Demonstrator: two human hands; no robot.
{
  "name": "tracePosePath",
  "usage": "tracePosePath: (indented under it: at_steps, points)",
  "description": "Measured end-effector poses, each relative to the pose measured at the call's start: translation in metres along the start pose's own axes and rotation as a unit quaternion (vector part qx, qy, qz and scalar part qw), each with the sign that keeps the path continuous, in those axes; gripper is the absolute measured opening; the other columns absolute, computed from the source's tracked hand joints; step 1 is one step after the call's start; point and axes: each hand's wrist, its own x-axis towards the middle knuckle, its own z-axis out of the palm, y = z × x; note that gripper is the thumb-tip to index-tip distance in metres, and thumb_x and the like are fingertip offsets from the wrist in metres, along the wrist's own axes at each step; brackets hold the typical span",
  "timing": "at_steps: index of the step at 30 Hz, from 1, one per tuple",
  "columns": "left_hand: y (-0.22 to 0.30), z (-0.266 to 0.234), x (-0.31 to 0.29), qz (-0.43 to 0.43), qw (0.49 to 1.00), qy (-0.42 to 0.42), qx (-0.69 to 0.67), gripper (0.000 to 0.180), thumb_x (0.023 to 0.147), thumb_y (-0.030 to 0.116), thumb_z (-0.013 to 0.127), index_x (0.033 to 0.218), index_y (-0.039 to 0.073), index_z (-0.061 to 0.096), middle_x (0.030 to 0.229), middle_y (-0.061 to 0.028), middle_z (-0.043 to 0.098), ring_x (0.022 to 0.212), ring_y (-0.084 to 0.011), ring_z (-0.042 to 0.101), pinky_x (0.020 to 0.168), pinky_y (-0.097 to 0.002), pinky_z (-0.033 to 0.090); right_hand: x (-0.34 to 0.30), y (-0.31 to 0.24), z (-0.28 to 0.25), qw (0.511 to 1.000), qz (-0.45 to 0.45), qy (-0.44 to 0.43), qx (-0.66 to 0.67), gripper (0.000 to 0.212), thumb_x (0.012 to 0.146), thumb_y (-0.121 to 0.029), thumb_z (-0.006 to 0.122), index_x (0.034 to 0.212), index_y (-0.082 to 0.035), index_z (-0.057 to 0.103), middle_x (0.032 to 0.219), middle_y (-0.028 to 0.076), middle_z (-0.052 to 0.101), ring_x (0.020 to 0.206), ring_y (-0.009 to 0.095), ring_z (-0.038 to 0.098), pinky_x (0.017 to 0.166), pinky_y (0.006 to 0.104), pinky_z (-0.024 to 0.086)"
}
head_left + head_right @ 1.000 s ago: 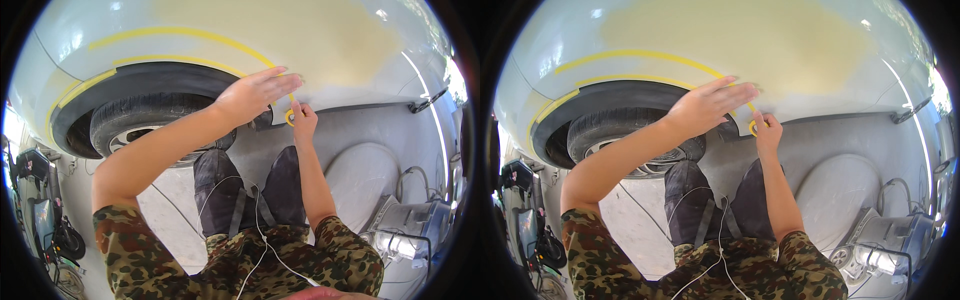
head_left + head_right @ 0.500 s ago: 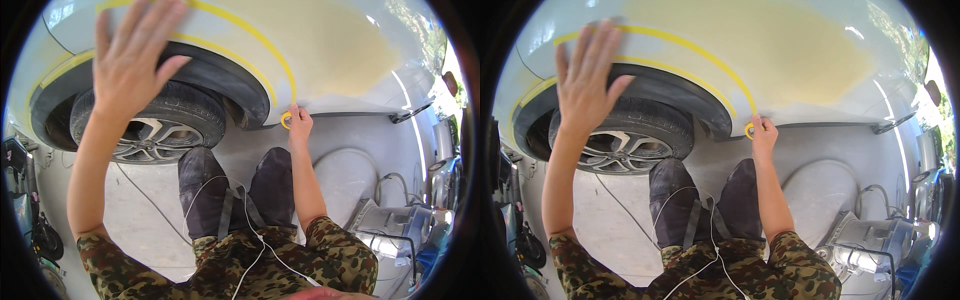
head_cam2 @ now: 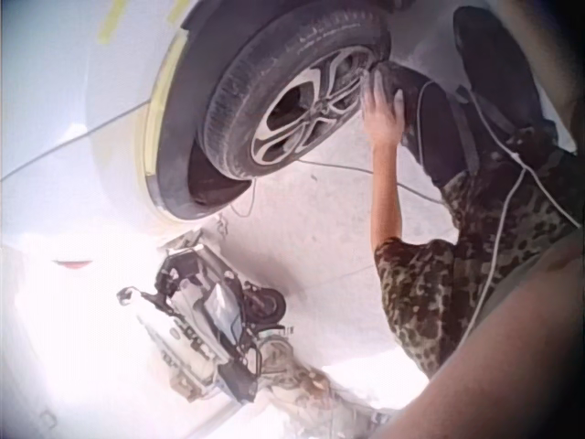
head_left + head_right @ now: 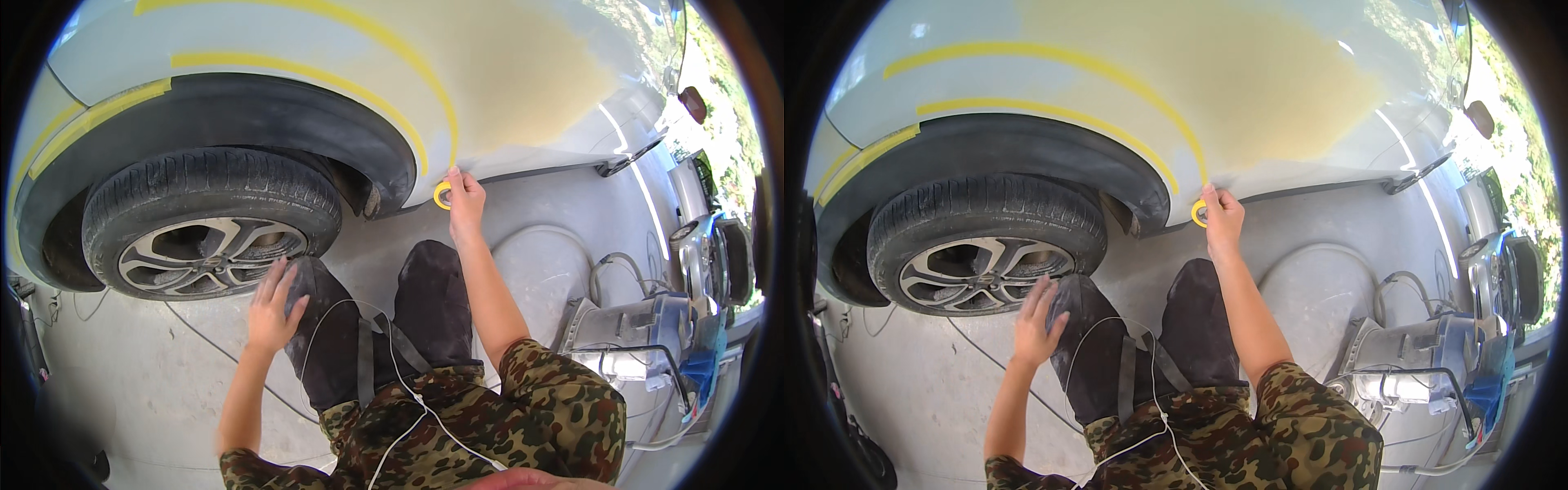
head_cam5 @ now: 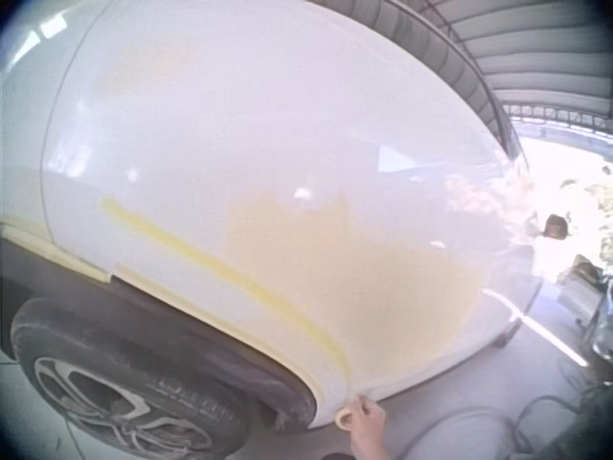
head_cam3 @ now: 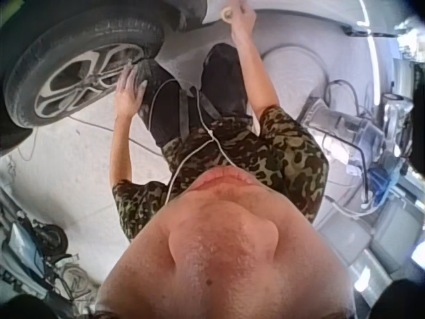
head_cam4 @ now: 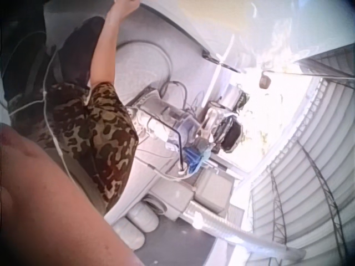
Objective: The person applies yellow masking tape along the lower edge of a white car's rear bumper and wheel arch. They press the tape firmly to ensure adhesion, then remove a short piece and reapply it to adjust the placement.
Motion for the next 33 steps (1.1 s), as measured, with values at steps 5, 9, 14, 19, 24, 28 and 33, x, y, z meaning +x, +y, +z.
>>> tracePosePath:
  at_steps: [5, 9, 14, 19, 24, 28, 33]
  points:
    - [-0.036, 0.035, -0.046, -0.224, 0.955, -0.064, -0.181, 0.053, 0.105, 0.031, 0.06, 0.145, -0.003, 0.055, 0.149, -0.0254, 0.057, 0.14, -0.0422, 0.052, 0.115, -0.0439, 0.043, 0.001, 0.0, -0.001, 1.0, -0.006, 0.002, -0.014, 0.037, 0.101, -0.035, 0.074, 0.082, -0.004, 0.068, 0.071, -0.005, 0.054, 0.065, 0.004, 0.042, 0.06, 0.0236, 0.033]
    - [-0.031, 0.034, -0.053, -0.209, 0.963, -0.053, -0.162, 0.052, 0.106, 0.031, 0.059, 0.146, -0.003, 0.054, 0.15, -0.0255, 0.056, 0.141, -0.0424, 0.051, 0.117, -0.0442, 0.041, 0.001, 0.002, -0.002, 1.0, -0.019, -0.003, -0.001, 0.036, 0.1, -0.034, 0.074, 0.081, -0.004, 0.068, 0.071, -0.005, 0.053, 0.065, 0.004, 0.042, 0.059, 0.0243, 0.032]
    - [0.008, 0.005, -0.006, -0.027, 0.999, 0.008, 0.016, 0.056, 0.1, 0.024, 0.066, 0.149, 0.0, 0.053, 0.161, -0.0231, 0.045, 0.15, -0.043, 0.039, 0.122, -0.0524, 0.032, 0.004, 0.005, -0.003, 1.0, -0.022, 0.0, -0.006, 0.039, 0.099, -0.034, 0.075, 0.078, -0.004, 0.066, 0.07, -0.006, 0.051, 0.065, 0.004, 0.041, 0.058, 0.0252, 0.032]
    - [0.063, -0.054, 0.078, 0.117, 0.962, 0.166, 0.183, 0.071, 0.094, 0.032, 0.072, 0.155, 0.004, 0.048, 0.165, -0.0264, 0.036, 0.154, -0.0482, 0.03, 0.122, -0.0657, 0.021, 0.004, 0.006, -0.002, 1.0, -0.02, -0.006, 0.013, 0.04, 0.098, -0.035, 0.077, 0.076, -0.004, 0.065, 0.069, -0.006, 0.05, 0.064, 0.004, 0.04, 0.057, 0.0249, 0.031]
    - [0.112, -0.109, 0.154, 0.165, 0.902, 0.285, 0.28, 0.073, 0.095, 0.039, 0.072, 0.157, 0.008, 0.048, 0.168, -0.0303, 0.028, 0.156, -0.0512, 0.025, 0.12, -0.0697, 0.017, 0.002, 0.003, 0.0, 1.0, -0.005, -0.001, 0.024, 0.042, 0.097, -0.036, 0.078, 0.077, -0.002, 0.065, 0.07, -0.006, 0.05, 0.064, 0.004, 0.042, 0.057, 0.0239, 0.035]
    - [0.139, -0.129, 0.189, 0.19, 0.869, 0.31, 0.334, 0.073, 0.095, 0.044, 0.071, 0.158, 0.015, 0.049, 0.169, -0.0281, 0.028, 0.156, -0.0515, 0.025, 0.117, -0.0751, 0.016, -0.001, 0.0, 0.0, 0.999, 0.004, -0.01, 0.042, 0.042, 0.096, -0.036, 0.079, 0.077, -0.002, 0.065, 0.07, -0.005, 0.05, 0.064, 0.004, 0.043, 0.057, 0.0237, 0.037]
    - [0.155, -0.124, 0.204, 0.179, 0.858, 0.296, 0.381, 0.074, 0.094, 0.049, 0.071, 0.159, 0.022, 0.049, 0.171, -0.0116, 0.033, 0.157, -0.0442, 0.027, 0.116, -0.0777, 0.014, 0.0, 0.0, 0.001, 0.998, -0.012, -0.019, 0.054, 0.042, 0.096, -0.035, 0.08, 0.076, -0.001, 0.064, 0.068, -0.005, 0.05, 0.063, 0.004, 0.043, 0.057, 0.0237, 0.036]
